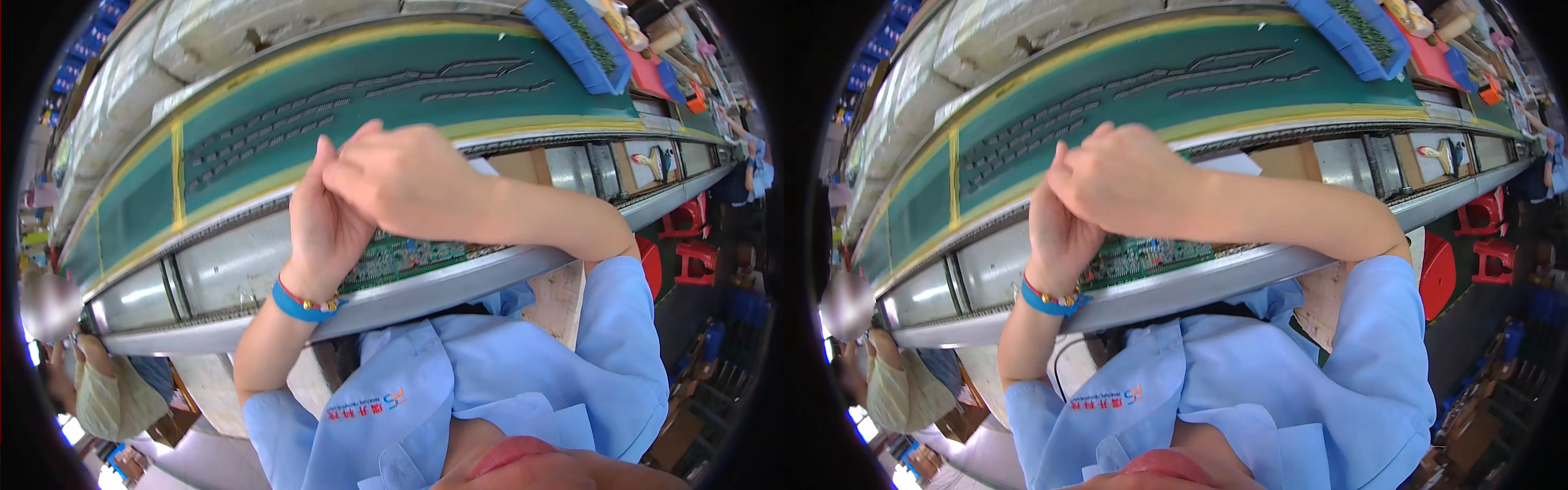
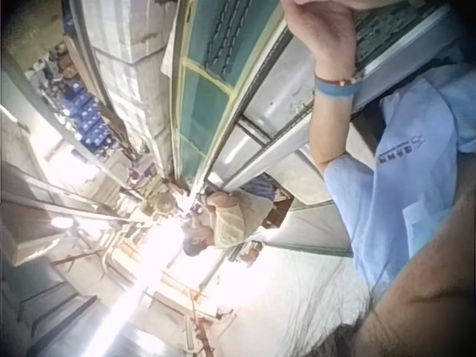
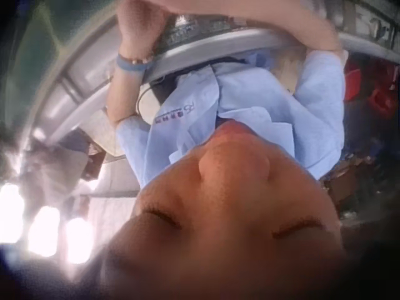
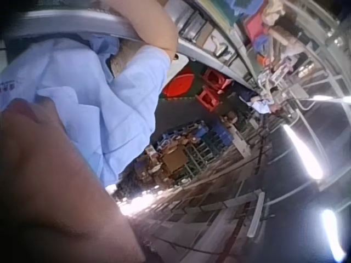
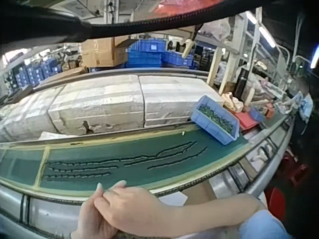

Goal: Insert electronic components into a printed circuit board and inspect the assembly against technical diagrams.

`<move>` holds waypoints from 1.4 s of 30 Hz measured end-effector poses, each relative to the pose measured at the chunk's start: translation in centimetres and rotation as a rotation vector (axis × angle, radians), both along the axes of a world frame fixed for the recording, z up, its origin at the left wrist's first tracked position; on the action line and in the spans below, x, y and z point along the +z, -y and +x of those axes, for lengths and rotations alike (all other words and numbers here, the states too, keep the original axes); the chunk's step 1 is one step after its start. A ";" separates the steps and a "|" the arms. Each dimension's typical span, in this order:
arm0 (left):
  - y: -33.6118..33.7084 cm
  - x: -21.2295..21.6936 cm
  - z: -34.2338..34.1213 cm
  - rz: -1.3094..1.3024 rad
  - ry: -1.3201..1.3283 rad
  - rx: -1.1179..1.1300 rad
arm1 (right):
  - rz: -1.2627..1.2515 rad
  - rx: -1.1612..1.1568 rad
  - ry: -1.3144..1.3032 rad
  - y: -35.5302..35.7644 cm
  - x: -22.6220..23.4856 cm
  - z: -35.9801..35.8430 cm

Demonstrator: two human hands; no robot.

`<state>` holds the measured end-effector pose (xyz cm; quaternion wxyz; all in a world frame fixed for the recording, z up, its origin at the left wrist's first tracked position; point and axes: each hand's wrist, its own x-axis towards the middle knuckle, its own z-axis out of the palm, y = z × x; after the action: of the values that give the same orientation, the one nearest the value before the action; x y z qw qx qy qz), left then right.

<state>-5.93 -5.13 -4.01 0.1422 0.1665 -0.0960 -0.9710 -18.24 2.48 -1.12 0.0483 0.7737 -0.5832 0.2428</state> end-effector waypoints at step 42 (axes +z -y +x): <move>2.1 1.4 3.9 -0.638 0.175 -0.414 | -0.045 0.111 0.205 -3.1 1.6 -1.3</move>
<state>-2.02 -7.26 -2.62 -0.0208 0.1732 -0.4364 -0.8827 -19.51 5.60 0.52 -0.0078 0.7747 -0.5355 0.3361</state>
